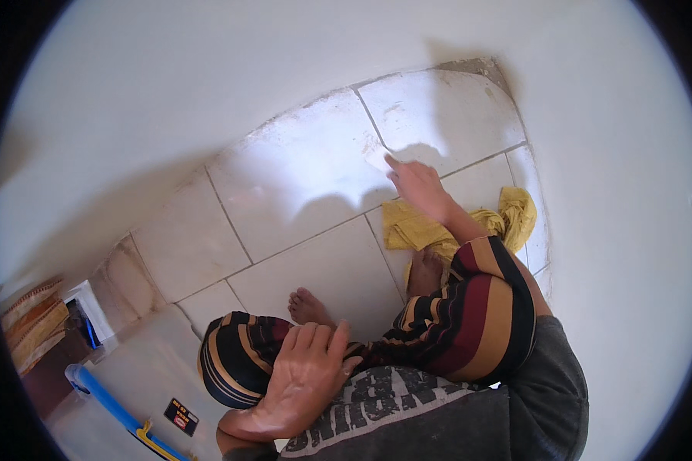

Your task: The person applies white grout to the seams between floor tiles using a putty knife and wipes away the excess with a yellow cloth.

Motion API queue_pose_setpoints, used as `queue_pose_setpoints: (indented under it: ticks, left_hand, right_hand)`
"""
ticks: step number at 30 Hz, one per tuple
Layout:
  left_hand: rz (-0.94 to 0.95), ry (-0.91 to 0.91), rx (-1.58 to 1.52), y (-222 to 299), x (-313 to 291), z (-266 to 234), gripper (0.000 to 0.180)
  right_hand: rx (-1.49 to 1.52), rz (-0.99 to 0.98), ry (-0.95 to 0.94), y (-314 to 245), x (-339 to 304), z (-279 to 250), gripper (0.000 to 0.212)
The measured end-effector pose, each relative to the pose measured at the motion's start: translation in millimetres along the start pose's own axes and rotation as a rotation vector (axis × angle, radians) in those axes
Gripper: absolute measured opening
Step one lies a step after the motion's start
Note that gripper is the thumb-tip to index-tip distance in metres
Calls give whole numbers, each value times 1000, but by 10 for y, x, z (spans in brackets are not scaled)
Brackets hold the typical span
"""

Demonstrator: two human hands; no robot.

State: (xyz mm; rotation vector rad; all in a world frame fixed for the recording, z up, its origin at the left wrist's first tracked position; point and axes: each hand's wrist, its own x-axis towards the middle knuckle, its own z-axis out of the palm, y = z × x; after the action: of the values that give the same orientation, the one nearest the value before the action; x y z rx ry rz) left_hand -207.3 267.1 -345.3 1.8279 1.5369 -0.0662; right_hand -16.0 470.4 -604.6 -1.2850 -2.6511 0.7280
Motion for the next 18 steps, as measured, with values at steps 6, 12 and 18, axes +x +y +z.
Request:
queue_pose_setpoints:
  ticks: [6, 12, 18]
  left_hand:
    - [12, 0, -14, 2, -24, -82, 45]
    - [63, -10, -93, -10, 3, -32, 44]
    - [-129, 45, 63, -90, 2, -20, 45]
  right_hand:
    - [-8, 125, -167, -83, -60, -36, 37]
    - [-27, 133, -104, 4, 317, -13, 42]
    - [-47, 143, -199, -35, 93, -130, 41]
